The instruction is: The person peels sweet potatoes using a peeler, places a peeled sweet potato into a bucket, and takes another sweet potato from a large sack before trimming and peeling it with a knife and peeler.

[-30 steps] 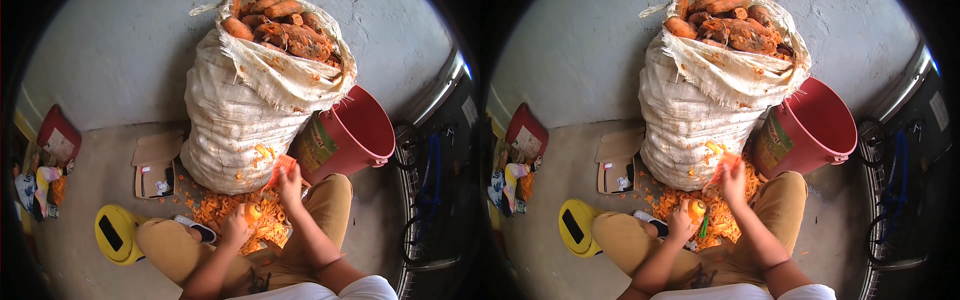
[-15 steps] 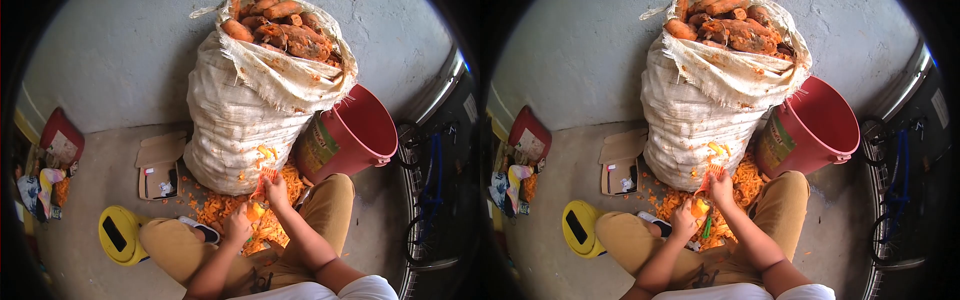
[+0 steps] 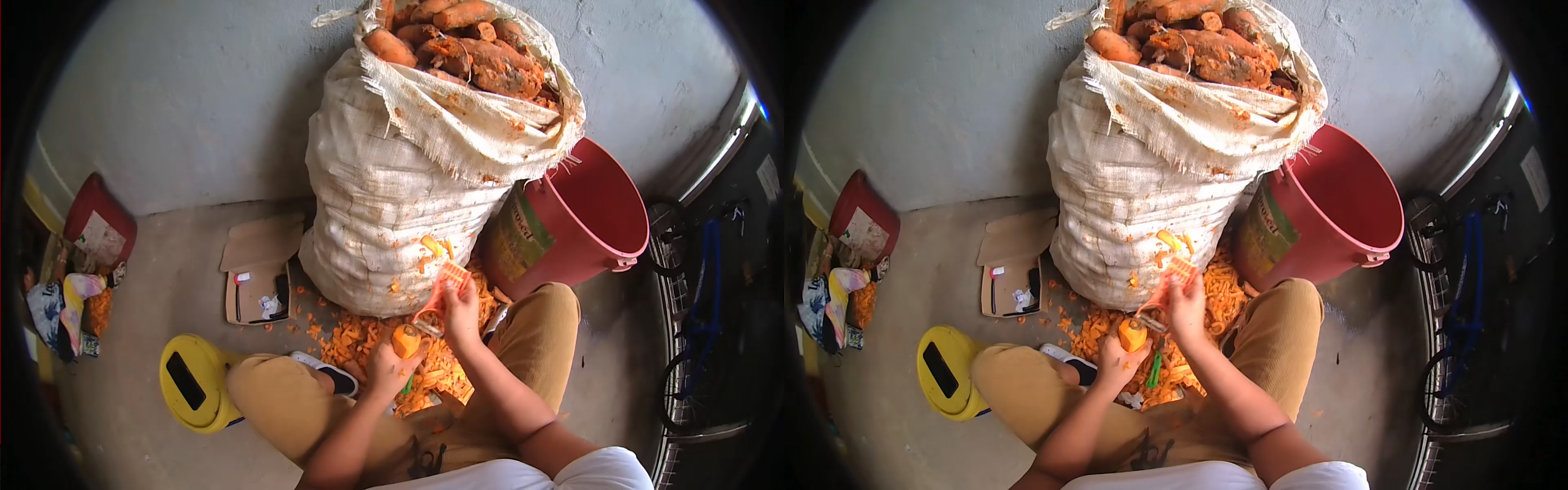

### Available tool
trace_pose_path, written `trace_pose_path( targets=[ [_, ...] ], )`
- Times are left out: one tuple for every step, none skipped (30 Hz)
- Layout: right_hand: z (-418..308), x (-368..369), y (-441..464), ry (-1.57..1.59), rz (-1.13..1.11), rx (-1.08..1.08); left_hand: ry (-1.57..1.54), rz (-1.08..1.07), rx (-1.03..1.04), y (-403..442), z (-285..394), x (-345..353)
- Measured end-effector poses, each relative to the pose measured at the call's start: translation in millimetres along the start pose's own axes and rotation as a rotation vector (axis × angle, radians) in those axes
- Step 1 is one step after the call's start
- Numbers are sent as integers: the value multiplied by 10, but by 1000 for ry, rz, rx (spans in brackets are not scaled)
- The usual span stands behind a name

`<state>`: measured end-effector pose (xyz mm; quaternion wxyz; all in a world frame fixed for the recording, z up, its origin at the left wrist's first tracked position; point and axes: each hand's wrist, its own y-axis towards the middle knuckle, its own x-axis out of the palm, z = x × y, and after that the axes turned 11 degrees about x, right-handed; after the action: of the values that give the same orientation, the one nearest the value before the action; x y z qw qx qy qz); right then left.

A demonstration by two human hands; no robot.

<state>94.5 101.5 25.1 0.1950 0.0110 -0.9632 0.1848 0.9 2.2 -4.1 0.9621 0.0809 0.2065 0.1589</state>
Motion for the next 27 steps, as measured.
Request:
trace_pose_path(
  targets=[
    [46,-10,-35,-111,-53,29,3,-15,-3,-10,16,-12],
    [54,15,-74,-164,-67,10,3,-27,-1,-5,52,-22],
    [56,59,-113,-218,-81,-12,3,-37,3,4,76,-21],
    [86,106,-135,-156,-108,-55,0,-40,27,10,80,-16],
    [185,73,-90,-267,-72,-155,-3,-42,51,16,82,-14],
    [197,70,-76,-266,-72,-138,-5,-45,75,23,81,-13],
    [199,66,-63,-265,-73,-121,5,-65,84,30,53,-13],
    [182,50,-39,-237,-78,-55,17,-84,92,32,-8,-12],
    [135,39,-16,-208,-84,12,30,-103,100,29,-52,-11],
    [105,33,-1,-178,-87,78,9,-88,109,24,-78,4],
    [108,29,14,-167,-89,91,-13,-74,120,22,-93,24],
    [123,16,43,-155,-88,104,-36,-63,132,27,-94,40],
    [140,1,75,-145,-89,117,-51,-85,141,31,-95,41],
    [154,-10,99,-149,-97,102,-65,-103,149,36,-102,24],
    [158,-30,116,-123,-151,66,-78,-119,156,40,-110,2],
    [122,-26,118,-96,-207,31,-121,-200,130,44,-104,-36],
    [83,-34,131,-68,-260,-4,-163,-283,106,38,-78,-87],
    [84,-135,305,-178,-87,-157,-206,-369,81,25,-18,-137],
    [98,-332,564,-286,90,-309,-481,-425,63,-26,151,-211],
    [84,-681,811,-173,202,-221,-605,-420,49,-58,142,-212],
    [-85,-734,852,-55,305,-137,-723,-411,39,-44,151,-238],
    [-94,-694,843,-66,316,-181,-569,-350,-24,-8,158,-244],
    [-66,-675,784,-88,329,-219,-421,-287,-96,0,181,-232],
    [-93,-577,682,-113,342,-259,-389,-272,-55,6,69,-179],
    [-34,-478,637,-283,278,-361,-365,-264,-22,3,75,-149],
    [26,-407,530,-106,133,-106,-336,-256,15,9,79,-128],
    [121,-341,471,-83,45,-43,-303,-251,48,14,80,-118]
  ],
)
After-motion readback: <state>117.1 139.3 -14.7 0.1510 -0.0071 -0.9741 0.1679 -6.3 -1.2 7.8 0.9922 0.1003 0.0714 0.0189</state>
